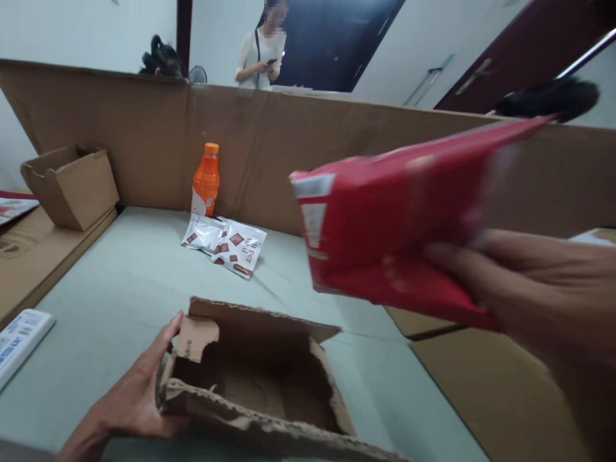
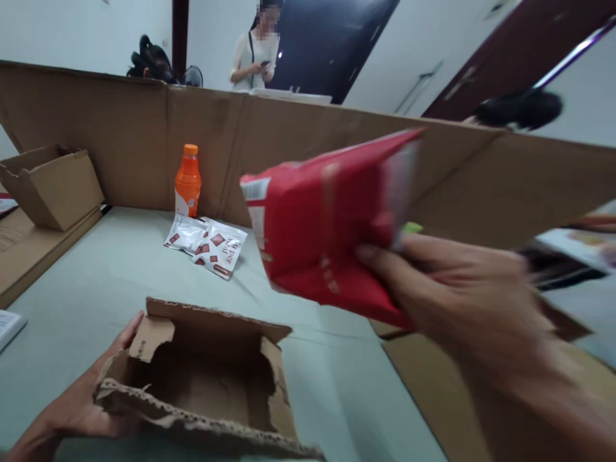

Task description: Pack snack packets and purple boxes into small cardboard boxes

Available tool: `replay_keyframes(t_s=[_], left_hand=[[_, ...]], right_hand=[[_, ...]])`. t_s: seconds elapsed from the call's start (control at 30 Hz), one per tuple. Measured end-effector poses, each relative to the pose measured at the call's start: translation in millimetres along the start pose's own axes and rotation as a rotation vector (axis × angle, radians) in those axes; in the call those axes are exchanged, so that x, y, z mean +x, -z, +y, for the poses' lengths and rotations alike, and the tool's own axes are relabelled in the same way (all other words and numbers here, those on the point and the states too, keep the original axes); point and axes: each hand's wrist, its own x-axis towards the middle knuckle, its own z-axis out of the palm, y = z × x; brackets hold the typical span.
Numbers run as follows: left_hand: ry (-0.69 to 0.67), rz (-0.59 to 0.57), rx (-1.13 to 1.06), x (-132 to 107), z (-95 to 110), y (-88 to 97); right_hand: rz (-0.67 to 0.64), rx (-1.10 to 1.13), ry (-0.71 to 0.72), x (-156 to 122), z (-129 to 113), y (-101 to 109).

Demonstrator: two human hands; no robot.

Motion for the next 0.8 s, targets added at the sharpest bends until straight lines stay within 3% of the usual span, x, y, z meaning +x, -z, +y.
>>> replay_keyframes(t_s=[0.1, 0.23, 0.33, 0.4, 0.5, 0.6, 0.7, 0.8], left_hand=[[0.043, 0.111, 0.080, -20.6, -7.1, 18.0], [0.081, 0.277, 0.135, -41.9, -12.9, 37.9], [0.103, 0.377, 0.170, -47.7, -13.2, 56.0], [0.131, 0.447, 0.201, -48.0, -11.5, 69.5], [0.235, 0.608, 0.310, -48.6, -5.6, 92.3], [0.344, 0.805, 0.342, -52.9, 6.2, 118.3], [0.389, 1.075, 0.371, -56.7, 21.2, 146.0], [0.385, 1.304, 0.557, -55.8, 28.2, 174.1]], right_hand=[[-0.244, 0.107, 0.057, 30.0, -20.8, -49.3], [-0.628, 0.222, 0.123, 49.5, -27.2, -126.5], [-0.760, 0.248, 0.153, 65.5, -31.6, -175.9], [-0.743, 0.251, 0.145, 81.4, -34.3, -198.7], [-0.602, 0.228, 0.097, 104.8, -31.6, -213.2], [-0.467, 0.211, 0.058, 109.4, -21.2, -208.1], [-0.441, 0.212, 0.043, 88.0, -8.4, -195.2], [-0.438, 0.245, 0.026, 53.1, 4.8, -183.9]])
